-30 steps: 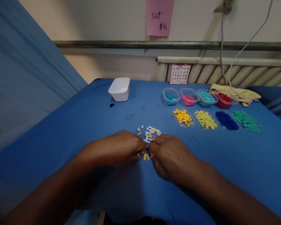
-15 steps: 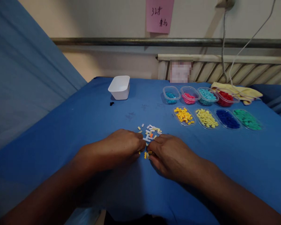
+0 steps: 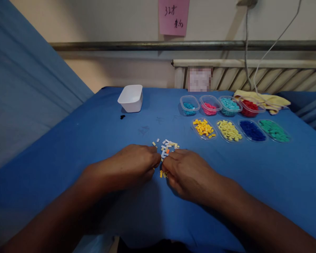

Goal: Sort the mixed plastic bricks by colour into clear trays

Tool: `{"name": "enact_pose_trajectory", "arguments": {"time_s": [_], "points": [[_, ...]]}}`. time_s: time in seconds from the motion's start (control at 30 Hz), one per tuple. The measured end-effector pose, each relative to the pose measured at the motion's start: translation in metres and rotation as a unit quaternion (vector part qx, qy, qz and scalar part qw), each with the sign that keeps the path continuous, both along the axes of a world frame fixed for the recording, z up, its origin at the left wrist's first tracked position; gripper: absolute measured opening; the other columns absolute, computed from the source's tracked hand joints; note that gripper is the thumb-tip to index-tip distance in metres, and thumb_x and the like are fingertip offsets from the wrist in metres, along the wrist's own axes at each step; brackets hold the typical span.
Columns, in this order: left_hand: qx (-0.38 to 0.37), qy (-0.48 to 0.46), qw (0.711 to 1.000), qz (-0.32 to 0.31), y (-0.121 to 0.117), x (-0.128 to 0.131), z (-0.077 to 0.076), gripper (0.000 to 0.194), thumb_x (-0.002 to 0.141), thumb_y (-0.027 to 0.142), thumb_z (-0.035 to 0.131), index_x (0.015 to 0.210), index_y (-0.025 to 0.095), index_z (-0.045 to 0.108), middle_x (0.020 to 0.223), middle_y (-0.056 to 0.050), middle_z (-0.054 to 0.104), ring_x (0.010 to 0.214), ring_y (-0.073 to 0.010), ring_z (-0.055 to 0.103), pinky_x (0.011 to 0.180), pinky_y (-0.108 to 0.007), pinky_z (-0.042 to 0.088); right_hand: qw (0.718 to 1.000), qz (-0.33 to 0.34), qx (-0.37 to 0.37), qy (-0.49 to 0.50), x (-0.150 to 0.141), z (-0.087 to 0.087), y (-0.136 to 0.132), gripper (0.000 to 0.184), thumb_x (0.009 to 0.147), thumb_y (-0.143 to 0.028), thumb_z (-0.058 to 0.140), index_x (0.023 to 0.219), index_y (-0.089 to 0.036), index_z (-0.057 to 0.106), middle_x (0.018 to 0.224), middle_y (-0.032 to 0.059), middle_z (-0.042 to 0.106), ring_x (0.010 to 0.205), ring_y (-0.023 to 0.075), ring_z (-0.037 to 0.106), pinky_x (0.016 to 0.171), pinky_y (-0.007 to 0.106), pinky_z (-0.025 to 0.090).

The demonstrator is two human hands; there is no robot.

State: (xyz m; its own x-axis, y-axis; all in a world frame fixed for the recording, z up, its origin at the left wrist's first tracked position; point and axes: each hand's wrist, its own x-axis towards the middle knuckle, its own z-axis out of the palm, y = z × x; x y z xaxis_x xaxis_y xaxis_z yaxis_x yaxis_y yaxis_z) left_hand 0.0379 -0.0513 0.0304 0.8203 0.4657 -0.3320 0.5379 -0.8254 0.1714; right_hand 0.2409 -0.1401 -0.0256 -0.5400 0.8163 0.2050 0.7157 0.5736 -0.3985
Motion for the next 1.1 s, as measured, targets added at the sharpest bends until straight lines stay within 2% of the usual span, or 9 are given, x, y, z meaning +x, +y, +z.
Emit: {"name": "enact_pose_trajectory", "arguments": {"time_s": [0.17, 0.23, 0.33, 0.5, 0.63, 0.77, 0.97, 1.03, 1.1], "points": [[0.009, -0.011, 1.000, -0.015, 0.003, 0.000, -0.003, 0.015, 0.092, 0.017, 0.064, 0.097, 0.017, 0.077, 0.098, -0.012, 0.080, 0.079, -0.0259, 0.073, 0.067, -0.033, 0.048, 0.998, 0.030, 0.050, -0.016, -0.012, -0.005, 0.001, 0.023, 0.106, -0.016, 0.052, 0.097, -0.020, 0.072, 0.098, 0.0088, 0.074, 0.091, 0.0245, 0.065, 0.087, 0.041, 0.053], [0.008, -0.014, 1.000, -0.019, 0.004, 0.000, -0.004, 0.014, 0.093, 0.017, 0.063, 0.093, 0.018, 0.078, 0.096, -0.011, 0.080, 0.078, -0.0249, 0.073, 0.066, -0.033, 0.047, 0.996, 0.036, 0.076, -0.041, -0.017, -0.010, 0.000, 0.030, 0.109, -0.016, 0.049, 0.091, -0.021, 0.073, 0.097, 0.0084, 0.075, 0.089, 0.0239, 0.064, 0.085, 0.041, 0.052], [0.008, -0.008, 1.000, -0.028, 0.006, 0.000, -0.004, 0.017, 0.096, 0.018, 0.062, 0.090, 0.019, 0.078, 0.094, -0.009, 0.080, 0.077, -0.0233, 0.072, 0.063, -0.031, 0.045, 0.991, 0.048, 0.111, -0.057, -0.021, -0.016, -0.003, 0.029, 0.108, -0.014, 0.052, 0.090, -0.021, 0.073, 0.096, 0.0064, 0.075, 0.089, 0.0228, 0.063, 0.082, 0.040, 0.050], [0.015, 0.018, 0.999, -0.028, 0.005, 0.003, -0.003, 0.017, 0.096, 0.020, 0.061, 0.093, 0.020, 0.078, 0.095, -0.009, 0.081, 0.078, -0.0244, 0.073, 0.064, -0.032, 0.045, 0.988, 0.039, 0.141, -0.057, -0.024, -0.015, -0.007, 0.031, 0.109, -0.016, 0.051, 0.084, -0.020, 0.070, 0.087, 0.0057, 0.070, 0.082, 0.0219, 0.058, 0.076, 0.040, 0.045], [0.030, 0.028, 0.999, -0.013, 0.004, 0.005, -0.002, 0.020, 0.095, 0.016, 0.060, 0.099, 0.018, 0.079, 0.098, -0.011, 0.081, 0.081, -0.0250, 0.074, 0.070, -0.032, 0.050, 0.994, 0.015, 0.106, -0.005, -0.015, -0.006, -0.001, 0.030, 0.109, -0.015, 0.050, 0.087, -0.019, 0.070, 0.085, 0.0051, 0.068, 0.077, 0.0192, 0.058, 0.072, 0.035, 0.046], [0.053, 0.033, 0.998, -0.016, 0.004, 0.005, -0.003, 0.024, 0.095, 0.013, 0.056, 0.105, 0.017, 0.078, 0.101, -0.012, 0.079, 0.082, -0.0262, 0.074, 0.070, -0.033, 0.051, 0.987, -0.058, 0.063, 0.135, 0.010, 0.000, 0.010, 0.013, 0.105, -0.016, 0.061, 0.108, -0.021, 0.074, 0.098, 0.0053, 0.074, 0.090, 0.0186, 0.068, 0.077, 0.031, 0.053], [0.057, 0.023, 0.998, -0.006, 0.008, 0.002, -0.007, 0.020, 0.090, 0.012, 0.057, 0.098, 0.016, 0.075, 0.098, -0.014, 0.079, 0.080, -0.0270, 0.072, 0.070, -0.035, 0.050, 0.957, -0.118, -0.007, 0.265, 0.025, -0.015, 0.024, 0.017, 0.096, -0.012, 0.068, 0.103, -0.023, 0.079, 0.093, 0.0028, 0.075, 0.081, 0.0157, 0.069, 0.074, 0.030, 0.054], [0.037, -0.012, 0.999, 0.009, 0.012, -0.001, -0.005, 0.016, 0.088, 0.013, 0.057, 0.090, 0.017, 0.072, 0.093, -0.012, 0.077, 0.077, -0.0249, 0.070, 0.069, -0.034, 0.048, 0.949, -0.128, -0.023, 0.288, 0.024, -0.019, 0.027, 0.018, 0.094, -0.012, 0.068, 0.102, -0.023, 0.080, 0.092, 0.0028, 0.075, 0.082, 0.0159, 0.070, 0.075, 0.031, 0.055], [-0.020, -0.056, 0.998, 0.028, 0.019, -0.005, -0.001, 0.013, 0.086, 0.013, 0.057, 0.082, 0.019, 0.069, 0.085, -0.008, 0.075, 0.071, -0.0209, 0.066, 0.064, -0.031, 0.044, 0.939, -0.141, -0.037, 0.312, 0.023, -0.022, 0.028, 0.016, 0.093, -0.015, 0.069, 0.100, -0.023, 0.081, 0.091, 0.0031, 0.075, 0.082, 0.0165, 0.070, 0.074, 0.031, 0.055]]}}
